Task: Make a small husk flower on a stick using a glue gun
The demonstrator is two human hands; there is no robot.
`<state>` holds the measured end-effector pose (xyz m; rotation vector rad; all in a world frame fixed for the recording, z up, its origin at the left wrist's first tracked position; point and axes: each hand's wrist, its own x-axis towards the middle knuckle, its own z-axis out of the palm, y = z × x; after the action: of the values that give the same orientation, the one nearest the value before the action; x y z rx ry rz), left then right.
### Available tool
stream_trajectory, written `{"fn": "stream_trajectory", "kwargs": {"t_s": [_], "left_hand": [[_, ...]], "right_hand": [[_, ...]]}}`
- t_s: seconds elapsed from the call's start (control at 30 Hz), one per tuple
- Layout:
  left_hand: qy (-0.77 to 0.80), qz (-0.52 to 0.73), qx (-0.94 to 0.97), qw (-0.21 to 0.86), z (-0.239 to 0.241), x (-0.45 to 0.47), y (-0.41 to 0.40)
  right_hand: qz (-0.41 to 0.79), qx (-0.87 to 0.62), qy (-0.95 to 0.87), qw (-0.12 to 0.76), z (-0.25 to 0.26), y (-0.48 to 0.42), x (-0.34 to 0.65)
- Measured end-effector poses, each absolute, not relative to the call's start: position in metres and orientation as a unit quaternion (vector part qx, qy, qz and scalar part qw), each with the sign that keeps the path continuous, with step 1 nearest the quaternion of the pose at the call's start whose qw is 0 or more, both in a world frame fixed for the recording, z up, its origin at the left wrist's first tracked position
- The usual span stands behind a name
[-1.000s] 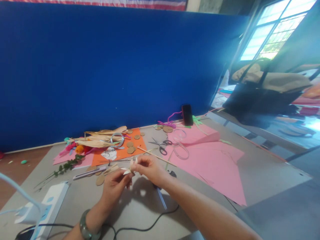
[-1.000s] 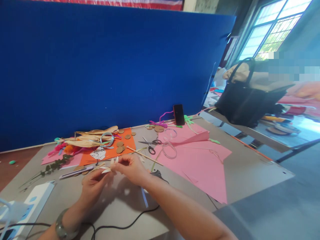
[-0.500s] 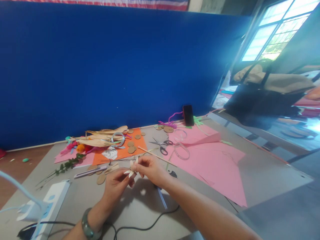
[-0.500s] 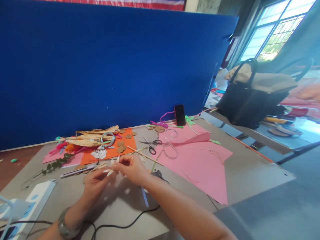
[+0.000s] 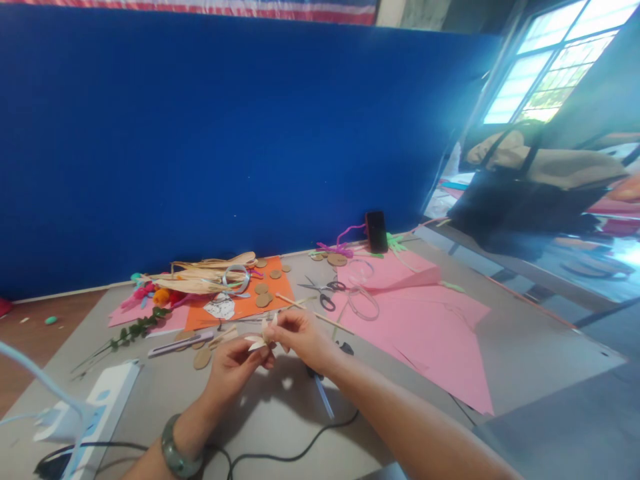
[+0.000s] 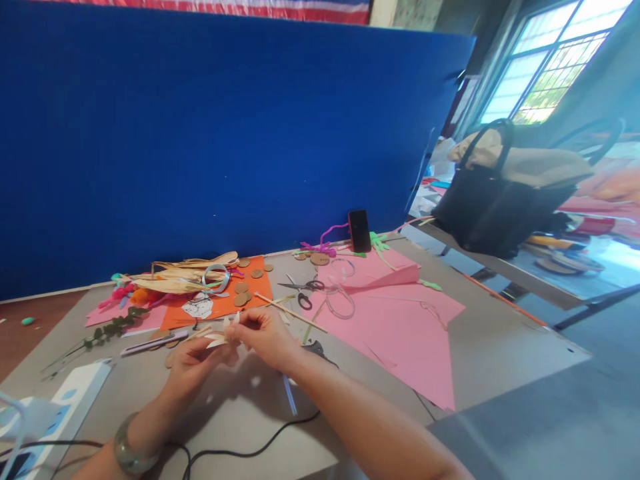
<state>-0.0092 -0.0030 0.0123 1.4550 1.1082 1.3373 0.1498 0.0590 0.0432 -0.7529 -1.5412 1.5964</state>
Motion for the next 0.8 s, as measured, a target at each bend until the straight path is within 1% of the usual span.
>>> {"fn": "stream_trajectory", "kwargs": {"t_s": [0.23,0.6,0.8], "left_hand": [[0.445,0.527,0.594,0.414,0.0174,-0.0081,-0.0019],[0.45,0.53,0.59,0.41,0.0126,-0.0102,-0.0018],[0.458,0.533,0.576,0.419,0.0166,-0.0081,-0.0031]], "right_hand": [[0.611,-0.307,-0.622,0.381,0.0423,0.0592,0.1511],[0.626,-0.298,-0.625,0.359,0.042,0.0589,0.1518],[0.644,-0.273,-0.575,0.425,0.0465,0.0564,0.1523]]}}
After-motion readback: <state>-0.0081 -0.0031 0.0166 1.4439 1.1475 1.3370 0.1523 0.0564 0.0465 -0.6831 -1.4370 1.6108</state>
